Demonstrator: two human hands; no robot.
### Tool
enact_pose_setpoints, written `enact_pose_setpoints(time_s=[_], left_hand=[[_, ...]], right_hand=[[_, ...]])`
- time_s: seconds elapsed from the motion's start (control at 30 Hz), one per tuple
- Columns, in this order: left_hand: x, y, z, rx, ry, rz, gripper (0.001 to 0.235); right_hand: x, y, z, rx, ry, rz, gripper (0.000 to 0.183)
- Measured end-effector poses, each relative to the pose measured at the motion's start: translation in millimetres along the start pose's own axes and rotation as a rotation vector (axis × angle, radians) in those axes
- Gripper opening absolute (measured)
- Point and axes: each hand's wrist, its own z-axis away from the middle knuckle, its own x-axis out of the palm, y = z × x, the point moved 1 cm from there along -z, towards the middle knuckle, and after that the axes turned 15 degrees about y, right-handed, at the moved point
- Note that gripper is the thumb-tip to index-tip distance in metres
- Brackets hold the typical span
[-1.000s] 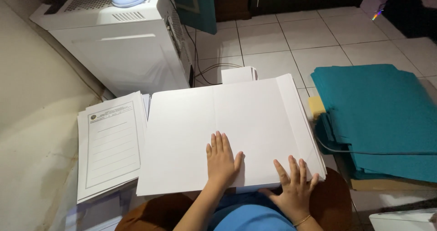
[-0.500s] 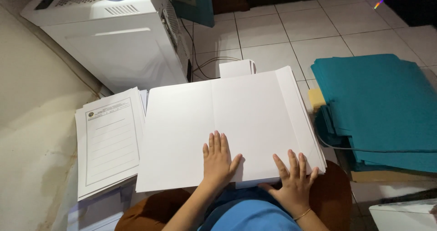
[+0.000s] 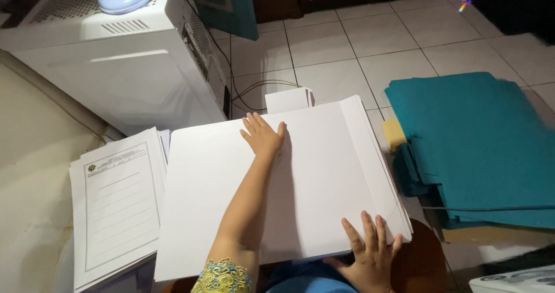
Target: Folding large white sheets of paper to create folders and inserting printed documents into them.
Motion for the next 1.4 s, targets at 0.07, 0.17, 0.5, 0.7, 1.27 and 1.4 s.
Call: enact_pose_setpoints(time_s=[0.07,0.17,0.5,0.7,1.27,1.4], left_hand=[[0,36,2,-0.078,-0.003,-0.007,0.097],[12,86,18,-0.045,-0.017,-0.018,0.098],[-14,64,8,0.801,-0.129,0.197,0.081],[-13,-9,-5,0.323,0.016,0.002,0.093],[-162,-36,251,0.329,-0.089,0.057,0.085],[-162,-54,278,0.373,-0.060,0.076,0.083]], right_hand=[[2,0,1,0.008,0.009,0.007,0.112],[3,0,4,0.016,0.017,0.022,0.106],[11,9,10,-0.024,-0.004,0.021,0.120],[1,3,-1,-0.025,0.031,0.007,0.118],[-16,-6,-15,-0.048,0.104,-0.076,0.112],[-18,-6,-13,-0.028,0.087,-0.090,0.115]])
